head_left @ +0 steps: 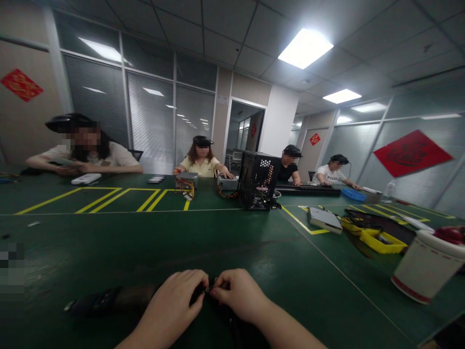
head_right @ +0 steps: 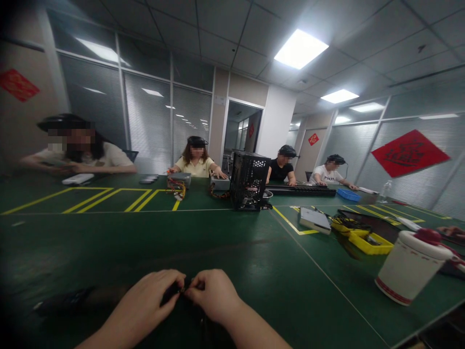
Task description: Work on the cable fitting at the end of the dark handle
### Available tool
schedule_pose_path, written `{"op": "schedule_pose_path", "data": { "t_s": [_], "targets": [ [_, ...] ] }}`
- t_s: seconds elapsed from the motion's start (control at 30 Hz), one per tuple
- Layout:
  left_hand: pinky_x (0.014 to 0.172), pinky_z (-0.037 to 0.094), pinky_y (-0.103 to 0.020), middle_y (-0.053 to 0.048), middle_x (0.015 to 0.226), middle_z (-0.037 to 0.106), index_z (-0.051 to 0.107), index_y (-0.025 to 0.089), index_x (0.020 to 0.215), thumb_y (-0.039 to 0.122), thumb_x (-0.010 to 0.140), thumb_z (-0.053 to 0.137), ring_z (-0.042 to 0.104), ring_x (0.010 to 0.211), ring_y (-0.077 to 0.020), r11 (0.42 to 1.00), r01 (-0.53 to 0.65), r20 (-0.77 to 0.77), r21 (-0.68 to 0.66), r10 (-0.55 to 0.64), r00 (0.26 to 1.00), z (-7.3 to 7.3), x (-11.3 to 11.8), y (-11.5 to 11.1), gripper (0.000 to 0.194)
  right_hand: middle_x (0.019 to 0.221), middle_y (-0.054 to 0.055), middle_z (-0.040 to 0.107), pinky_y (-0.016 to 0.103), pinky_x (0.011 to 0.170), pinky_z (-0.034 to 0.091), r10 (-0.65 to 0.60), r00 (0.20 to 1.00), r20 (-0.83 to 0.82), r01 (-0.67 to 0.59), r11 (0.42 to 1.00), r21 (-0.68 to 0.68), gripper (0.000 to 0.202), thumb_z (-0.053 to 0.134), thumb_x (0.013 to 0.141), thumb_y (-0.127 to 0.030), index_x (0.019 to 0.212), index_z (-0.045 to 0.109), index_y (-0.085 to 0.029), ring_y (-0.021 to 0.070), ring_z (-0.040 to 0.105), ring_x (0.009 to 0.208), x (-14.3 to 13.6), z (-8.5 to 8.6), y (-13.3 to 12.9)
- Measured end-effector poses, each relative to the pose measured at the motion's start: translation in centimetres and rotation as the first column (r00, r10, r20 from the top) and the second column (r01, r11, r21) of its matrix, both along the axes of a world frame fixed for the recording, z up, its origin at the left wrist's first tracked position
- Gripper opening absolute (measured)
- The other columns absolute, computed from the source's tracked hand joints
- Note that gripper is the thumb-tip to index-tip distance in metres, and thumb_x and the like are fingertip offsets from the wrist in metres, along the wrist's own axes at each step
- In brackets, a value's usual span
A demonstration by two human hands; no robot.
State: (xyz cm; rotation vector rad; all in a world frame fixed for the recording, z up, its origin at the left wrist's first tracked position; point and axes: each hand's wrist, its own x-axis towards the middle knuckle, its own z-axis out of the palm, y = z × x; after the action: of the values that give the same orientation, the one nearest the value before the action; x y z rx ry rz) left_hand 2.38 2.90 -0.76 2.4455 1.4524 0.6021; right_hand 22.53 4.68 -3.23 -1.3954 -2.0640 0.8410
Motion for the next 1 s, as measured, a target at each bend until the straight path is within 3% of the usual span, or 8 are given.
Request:
{"op": "schedule_pose_path", "data": {
  "t_s": [0.4, 1.0],
  "targets": [
    [0.080, 0.037, -0.033, 0.001, 0.097, 0.063, 0.060, 0.027, 0.095, 0.021, 0.081, 0.050, 0.056, 0.090, -0.0197, 0.999, 0.012, 0.021, 0.033, -0.012, 1.000, -0.78, -0.02, 0.26, 0.018, 0.070, -0.002, 0.070, 0.019, 0.051, 0.034, 0.001, 1.000, -0.007, -0.001, 1.000, -0.007, 0.014, 0.065, 0.080, -0.032, 0.083, 0.073, -0.021, 0.0111, 0.059, 0.061, -0.04, -0.33, 0.27],
    [0.086, 0.038, -0.035, 0.000, 0.101, 0.064, 0.061, 0.026, 0.093, 0.022, 0.083, 0.051, 0.056, 0.096, -0.0198, 0.999, 0.022, 0.009, 0.037, -0.022, 1.000, -0.35, -0.06, 0.10, 0.015, 0.070, -0.001, 0.071, 0.018, 0.050, 0.034, 0.018, 0.999, -0.029, -0.019, 1.000, -0.011, 0.014, 0.064, 0.080, -0.032, 0.082, 0.072, -0.020, 0.0115, 0.060, 0.061, -0.06, 0.04, 0.13]
  ]
}}
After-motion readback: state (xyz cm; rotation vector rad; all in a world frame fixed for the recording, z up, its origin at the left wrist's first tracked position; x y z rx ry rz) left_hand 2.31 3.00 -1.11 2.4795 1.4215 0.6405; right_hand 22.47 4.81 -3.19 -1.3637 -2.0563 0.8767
